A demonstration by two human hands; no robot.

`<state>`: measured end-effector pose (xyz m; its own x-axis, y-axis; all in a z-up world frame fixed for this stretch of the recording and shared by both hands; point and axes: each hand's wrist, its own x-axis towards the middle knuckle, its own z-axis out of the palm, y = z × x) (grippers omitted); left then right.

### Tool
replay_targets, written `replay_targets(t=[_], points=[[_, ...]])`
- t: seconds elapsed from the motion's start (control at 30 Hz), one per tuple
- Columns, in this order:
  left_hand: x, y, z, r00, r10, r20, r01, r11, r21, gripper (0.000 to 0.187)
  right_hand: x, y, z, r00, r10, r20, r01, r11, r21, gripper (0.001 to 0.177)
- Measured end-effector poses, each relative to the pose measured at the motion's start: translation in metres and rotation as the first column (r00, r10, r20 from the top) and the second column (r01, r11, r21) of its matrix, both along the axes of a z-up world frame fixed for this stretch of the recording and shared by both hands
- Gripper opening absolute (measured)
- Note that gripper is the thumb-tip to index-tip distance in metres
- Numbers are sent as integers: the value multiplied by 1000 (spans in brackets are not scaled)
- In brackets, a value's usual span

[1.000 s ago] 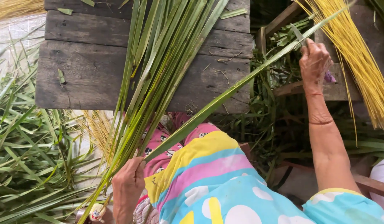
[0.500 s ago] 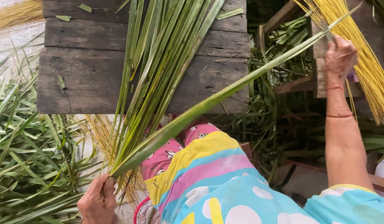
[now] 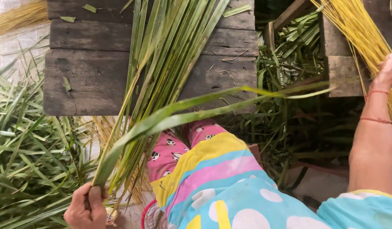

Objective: Using a small knife to strip the leafy material from palm fronds to isolate the central ribs.

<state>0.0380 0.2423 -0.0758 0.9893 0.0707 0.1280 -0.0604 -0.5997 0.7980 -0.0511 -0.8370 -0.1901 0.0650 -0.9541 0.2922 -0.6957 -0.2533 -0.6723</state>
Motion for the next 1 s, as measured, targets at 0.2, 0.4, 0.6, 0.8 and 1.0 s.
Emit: replay_targets(t=[0.2,0.4,0.6,0.8,1.0], points=[[22,-52,-25,928,-261,267,291,953,-80,16,46,250,104,854,470,222,-512,833,208,31],[36,-171,16,939,-323,118,344,890,-298,13,79,524,204,503,699,508,-861,351,369,49],[43,-256,0,910,-397,120,369,641,-673,14,86,577,162,73,802,593,-991,-11,136,69],[40,-279,27,875,-468,124,409,576,-708,7,103,598,162,-16,975,220,-996,-35,80,29],[42,-294,21,903,-367,221,424,691,-586,7,79,589,142,23,959,283,-972,-44,229,6]])
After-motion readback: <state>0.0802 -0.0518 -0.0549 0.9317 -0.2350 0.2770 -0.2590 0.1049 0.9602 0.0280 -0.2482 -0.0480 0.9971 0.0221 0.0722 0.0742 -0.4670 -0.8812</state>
